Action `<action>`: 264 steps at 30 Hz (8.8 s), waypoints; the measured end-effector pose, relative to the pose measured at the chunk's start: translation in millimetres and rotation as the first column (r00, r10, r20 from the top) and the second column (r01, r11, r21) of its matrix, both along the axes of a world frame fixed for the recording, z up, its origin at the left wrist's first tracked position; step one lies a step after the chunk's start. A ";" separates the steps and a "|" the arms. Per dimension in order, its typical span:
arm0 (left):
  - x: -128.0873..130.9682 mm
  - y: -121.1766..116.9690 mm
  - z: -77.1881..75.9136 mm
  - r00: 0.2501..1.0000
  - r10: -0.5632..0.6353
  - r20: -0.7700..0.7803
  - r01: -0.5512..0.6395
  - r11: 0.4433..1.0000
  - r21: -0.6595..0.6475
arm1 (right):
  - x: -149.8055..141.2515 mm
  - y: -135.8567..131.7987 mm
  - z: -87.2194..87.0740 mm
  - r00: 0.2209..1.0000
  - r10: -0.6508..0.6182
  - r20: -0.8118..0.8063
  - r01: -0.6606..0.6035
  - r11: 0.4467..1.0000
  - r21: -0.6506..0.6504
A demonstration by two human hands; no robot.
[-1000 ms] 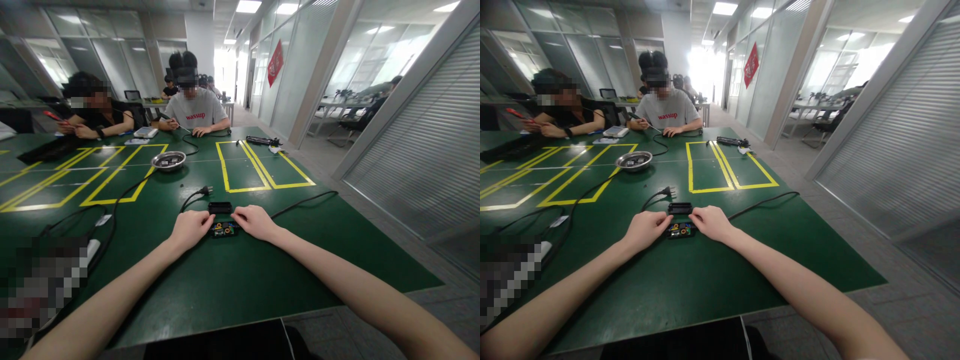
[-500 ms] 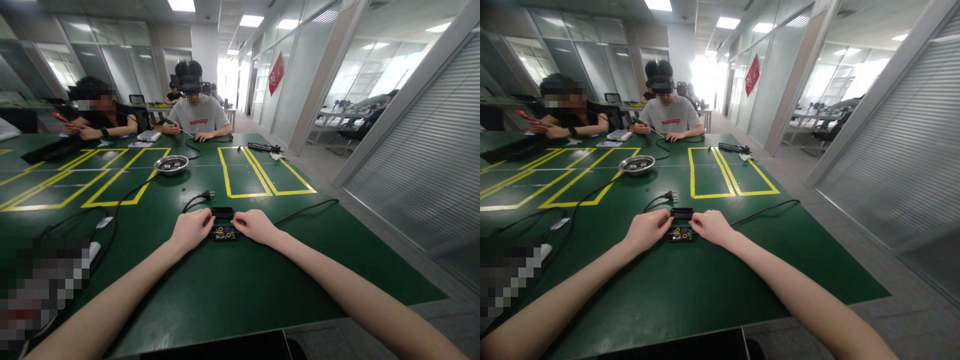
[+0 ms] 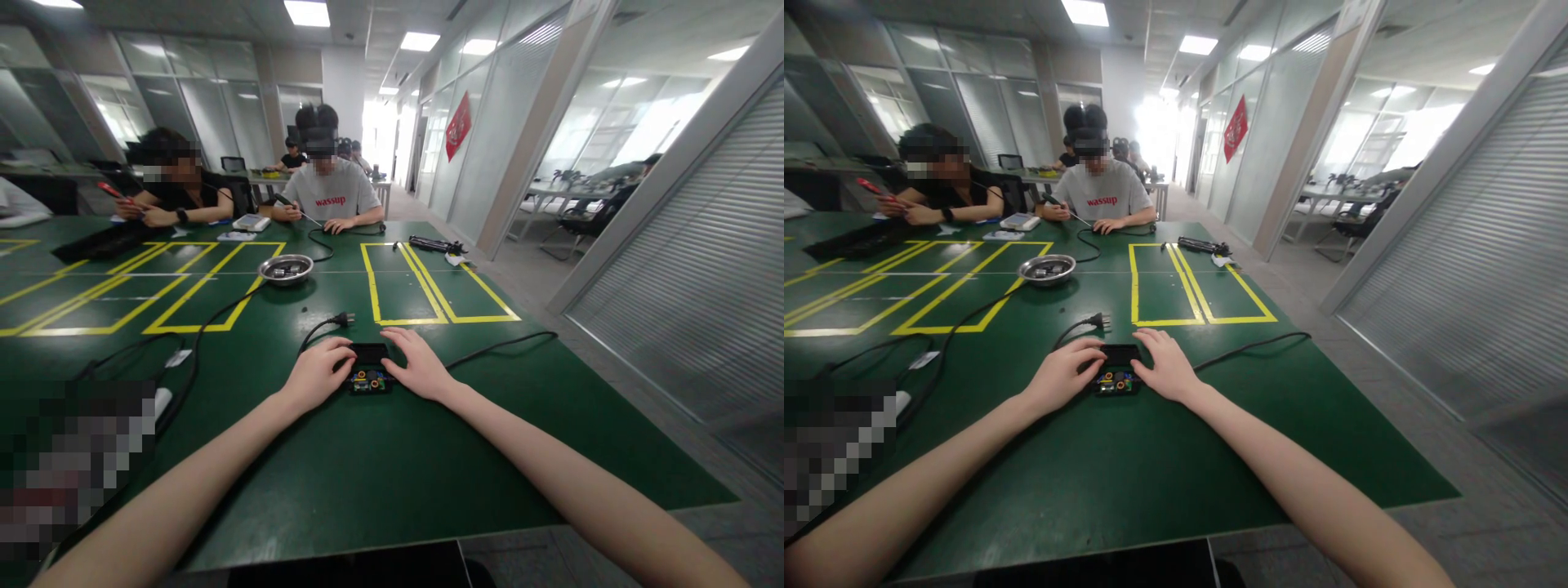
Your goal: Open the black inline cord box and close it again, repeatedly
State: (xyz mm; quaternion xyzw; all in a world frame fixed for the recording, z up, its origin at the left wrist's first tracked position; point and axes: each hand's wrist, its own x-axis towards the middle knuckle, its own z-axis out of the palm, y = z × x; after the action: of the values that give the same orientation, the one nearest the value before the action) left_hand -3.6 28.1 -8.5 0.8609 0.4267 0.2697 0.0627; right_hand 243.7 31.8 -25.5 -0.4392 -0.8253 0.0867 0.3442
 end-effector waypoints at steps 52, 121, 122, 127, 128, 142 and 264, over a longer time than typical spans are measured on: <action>-2.5 -11.6 9.1 0.941 -0.321 0.104 0.326 0.945 -0.038 | 4.1 -16.8 19.3 0.911 0.398 -0.105 -0.407 0.909 -0.090; 1.8 -8.7 11.7 0.976 -0.186 -0.109 0.199 0.972 0.124 | 4.7 -13.3 20.2 0.918 0.293 0.268 -0.325 0.942 0.084; 1.8 -8.5 11.4 0.976 -0.186 -0.112 0.201 0.971 0.133 | 5.6 -12.0 18.4 0.923 0.284 0.260 -0.312 0.947 0.074; -0.5 -6.9 11.4 0.982 -0.153 -0.113 0.163 0.983 0.080 | 7.1 -8.2 15.6 0.941 0.240 0.238 -0.268 0.959 0.094; -0.9 -6.8 11.2 0.982 -0.146 -0.121 0.155 0.985 0.072 | 7.0 -8.5 16.7 0.942 0.235 0.238 -0.263 0.961 0.090; -4.3 -7.6 15.6 0.987 -0.147 -0.063 0.158 0.950 0.269 | 39.1 20.6 11.7 0.978 -0.054 0.199 0.035 0.994 0.099; 2.7 -16.2 12.7 0.965 -0.256 0.048 0.246 0.955 0.164 | -2.7 -12.8 6.7 0.941 0.337 -0.007 -0.337 0.941 -0.023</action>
State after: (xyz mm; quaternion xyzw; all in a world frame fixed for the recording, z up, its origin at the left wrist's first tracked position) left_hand -0.9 11.9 4.2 0.9006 0.2889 0.3218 0.0431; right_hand 240.9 19.0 -18.9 -0.2954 -0.8867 0.1550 0.3201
